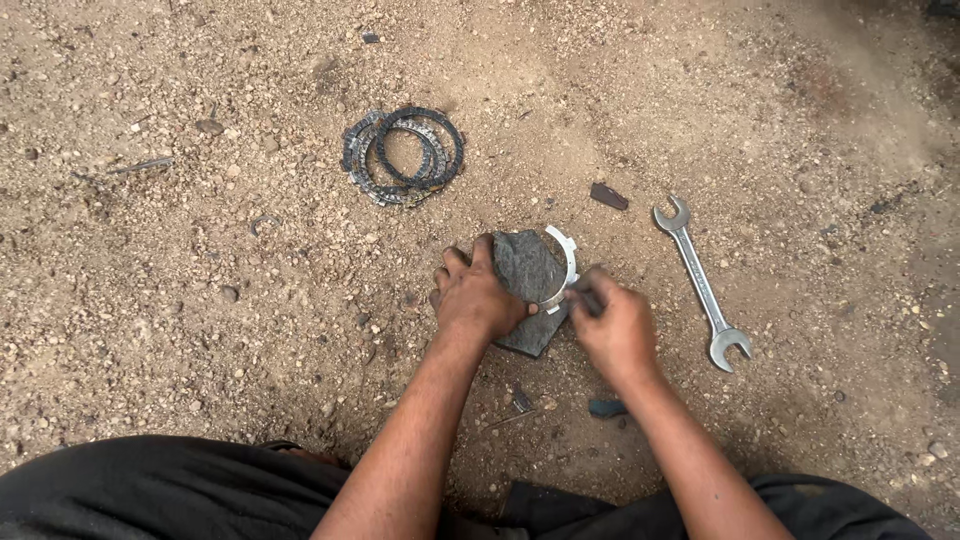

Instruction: The person cleans and scrapes debris from clutch plate components by hand and using a small scraping tool.

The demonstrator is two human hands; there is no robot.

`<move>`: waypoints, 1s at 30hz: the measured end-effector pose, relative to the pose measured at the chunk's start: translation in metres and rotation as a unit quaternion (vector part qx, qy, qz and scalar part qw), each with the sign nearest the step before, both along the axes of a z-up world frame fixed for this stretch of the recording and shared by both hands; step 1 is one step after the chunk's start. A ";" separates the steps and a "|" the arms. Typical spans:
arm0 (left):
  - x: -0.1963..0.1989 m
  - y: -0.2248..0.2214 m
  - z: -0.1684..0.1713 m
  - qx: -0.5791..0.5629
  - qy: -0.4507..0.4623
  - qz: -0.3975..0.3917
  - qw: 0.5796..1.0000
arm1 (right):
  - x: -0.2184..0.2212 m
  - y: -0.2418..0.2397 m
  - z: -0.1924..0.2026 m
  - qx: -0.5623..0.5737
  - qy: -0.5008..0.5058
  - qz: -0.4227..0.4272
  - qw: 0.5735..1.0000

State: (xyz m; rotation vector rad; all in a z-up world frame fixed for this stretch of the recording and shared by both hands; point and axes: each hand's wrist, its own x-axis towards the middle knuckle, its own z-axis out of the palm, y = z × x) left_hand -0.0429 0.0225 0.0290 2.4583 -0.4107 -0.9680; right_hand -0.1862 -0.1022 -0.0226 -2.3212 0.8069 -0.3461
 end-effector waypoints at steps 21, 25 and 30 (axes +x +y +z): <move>-0.002 -0.003 0.000 0.063 -0.040 -0.081 0.994 | 0.009 0.009 0.009 -0.012 0.064 -0.021 0.998; 0.000 -0.002 0.003 0.082 -0.014 -0.080 0.993 | 0.003 -0.001 0.002 0.008 -0.033 0.006 0.999; 0.003 -0.002 0.010 0.083 -0.030 -0.093 0.992 | -0.001 -0.024 -0.006 0.175 -0.134 -0.089 0.971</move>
